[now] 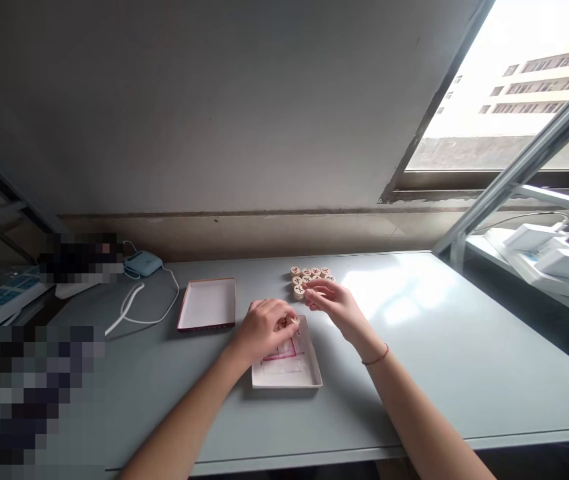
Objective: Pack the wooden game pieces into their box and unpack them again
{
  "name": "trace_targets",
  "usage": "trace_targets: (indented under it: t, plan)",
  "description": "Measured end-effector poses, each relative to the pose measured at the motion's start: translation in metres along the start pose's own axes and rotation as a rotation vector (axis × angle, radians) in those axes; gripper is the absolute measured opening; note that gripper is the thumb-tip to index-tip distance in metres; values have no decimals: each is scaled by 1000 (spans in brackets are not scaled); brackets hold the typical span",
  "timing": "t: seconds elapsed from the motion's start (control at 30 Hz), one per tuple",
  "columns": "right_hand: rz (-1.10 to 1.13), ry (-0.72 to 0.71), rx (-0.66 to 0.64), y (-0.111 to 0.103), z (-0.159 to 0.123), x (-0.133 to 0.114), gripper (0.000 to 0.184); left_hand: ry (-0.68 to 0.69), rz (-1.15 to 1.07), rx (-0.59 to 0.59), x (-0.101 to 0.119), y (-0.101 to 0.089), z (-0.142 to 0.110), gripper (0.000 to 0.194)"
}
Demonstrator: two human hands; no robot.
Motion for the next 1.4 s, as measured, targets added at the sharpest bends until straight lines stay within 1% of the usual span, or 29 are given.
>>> trace_targets:
  t: [0.07, 0.17, 0.23, 0.3, 0.37, 0.43, 0.47, 0.53, 0.63, 0.7, 0.77, 0.93, 1.03, 1.17, 1.3, 1.4]
  plan:
    - [-16, 3, 12, -2, -1, 0, 44, 26, 34, -73, 2, 5, -1, 4]
    - [-69, -32, -18, -3, -4, -4, 39, 64, 131, -141, 4, 12, 0, 2]
    - [-146, -91, -63, -2, -7, -6, 34, 76, 217, -154, 4, 14, 1, 6]
    - [-265, -179, -118, 0, -13, -8, 27, 59, 288, -140, 4, 13, 2, 7]
    - [-434, -283, -163, 2, -19, -10, 18, 16, 315, -128, 4, 7, 1, 13]
    - [-631, -368, -189, 6, -24, -10, 8, -39, 312, -138, 4, -4, -2, 21]
    - [-722, -399, -197, 7, -26, -10, 7, -70, 310, -142, 4, -10, -3, 23]
    - [-856, -438, -211, 10, -28, -9, 11, -148, 310, -160, 3, -22, -7, 29]
    - [-950, -477, -227, 14, -28, -6, 16, -273, 283, -216, 0, -36, -12, 33]
    - [-977, -495, -213, 16, -26, -4, 20, -322, 269, -244, -1, -40, -14, 33]
    - [-988, -498, -187, 18, -25, 0, 21, -342, 256, -260, -2, -41, -15, 32]
    - [-975, -503, -149, 21, -21, 7, 21, -396, 239, -296, -1, -37, -16, 26]
    - [-959, -509, -137, 22, -19, 8, 20, -411, 237, -280, -1, -33, -16, 21]
    - [-949, -519, -112, 22, -19, 8, 19, -408, 265, -238, -2, -28, -15, 23]
    - [-911, -517, -84, 16, -18, 8, 9, -411, 274, -216, -4, -24, -12, 25]
    - [-882, -488, 9, 12, -4, 0, 13, -414, 258, -212, -6, -21, -9, 27]
Point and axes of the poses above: each hand's wrist, its own z-axis towards the middle knuckle, its own y-axis out of the palm, x = y × z, the point moved 1 cm from there along z, towards the middle knuckle, and after that the axes turned 9 degrees about -z, right-handed, at the moved point
